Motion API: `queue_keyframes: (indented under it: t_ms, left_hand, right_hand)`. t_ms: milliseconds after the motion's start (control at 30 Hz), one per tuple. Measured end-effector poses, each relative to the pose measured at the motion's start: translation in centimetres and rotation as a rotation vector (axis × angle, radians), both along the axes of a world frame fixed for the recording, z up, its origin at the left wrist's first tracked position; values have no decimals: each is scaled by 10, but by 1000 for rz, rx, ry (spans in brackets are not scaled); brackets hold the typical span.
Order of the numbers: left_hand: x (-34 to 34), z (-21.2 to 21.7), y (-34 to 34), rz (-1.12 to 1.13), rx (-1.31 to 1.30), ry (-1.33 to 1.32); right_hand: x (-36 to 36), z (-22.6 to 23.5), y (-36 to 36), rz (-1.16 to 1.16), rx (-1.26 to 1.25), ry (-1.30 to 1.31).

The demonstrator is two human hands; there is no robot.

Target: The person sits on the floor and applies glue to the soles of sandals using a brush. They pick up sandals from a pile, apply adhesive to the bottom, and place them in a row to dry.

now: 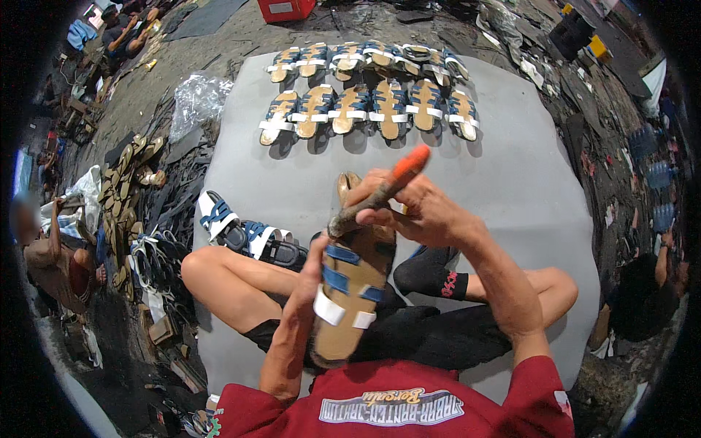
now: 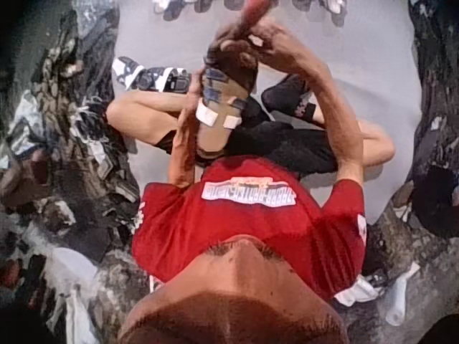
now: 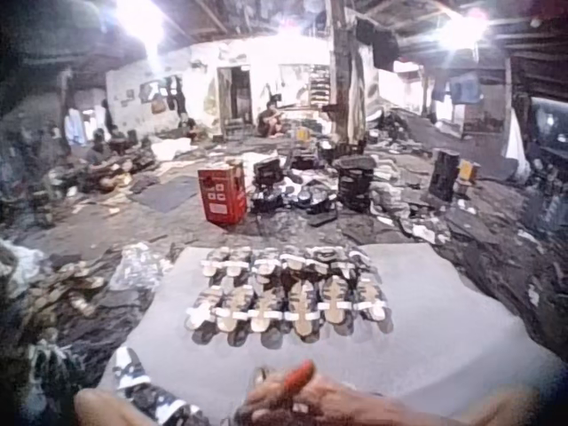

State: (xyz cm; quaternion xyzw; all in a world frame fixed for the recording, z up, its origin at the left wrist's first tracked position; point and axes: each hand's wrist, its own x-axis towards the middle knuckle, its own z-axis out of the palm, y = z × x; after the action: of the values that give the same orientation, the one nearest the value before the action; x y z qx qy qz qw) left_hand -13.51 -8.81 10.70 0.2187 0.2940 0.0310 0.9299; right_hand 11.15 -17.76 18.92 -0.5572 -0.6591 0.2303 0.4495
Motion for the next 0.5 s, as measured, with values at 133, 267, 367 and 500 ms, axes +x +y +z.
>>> queue_keyframes:
  t_ms: [133, 267, 367, 500]
  left_hand:
    - [-21, 16, 10, 43, -232, -100]
    - [-14, 13, 8, 52, -247, -42]
    - [-8, 10, 1, 54, -126, -2]
    - [-13, 32, 4, 244, -75, 65]
  right_hand:
    - [41, 13, -30, 87, -456, -132]
    - [44, 21, -26, 61, -189, 92]
    - [-10, 27, -10, 97, -311, -31]
    - [14, -6, -37, 18, -347, -124]
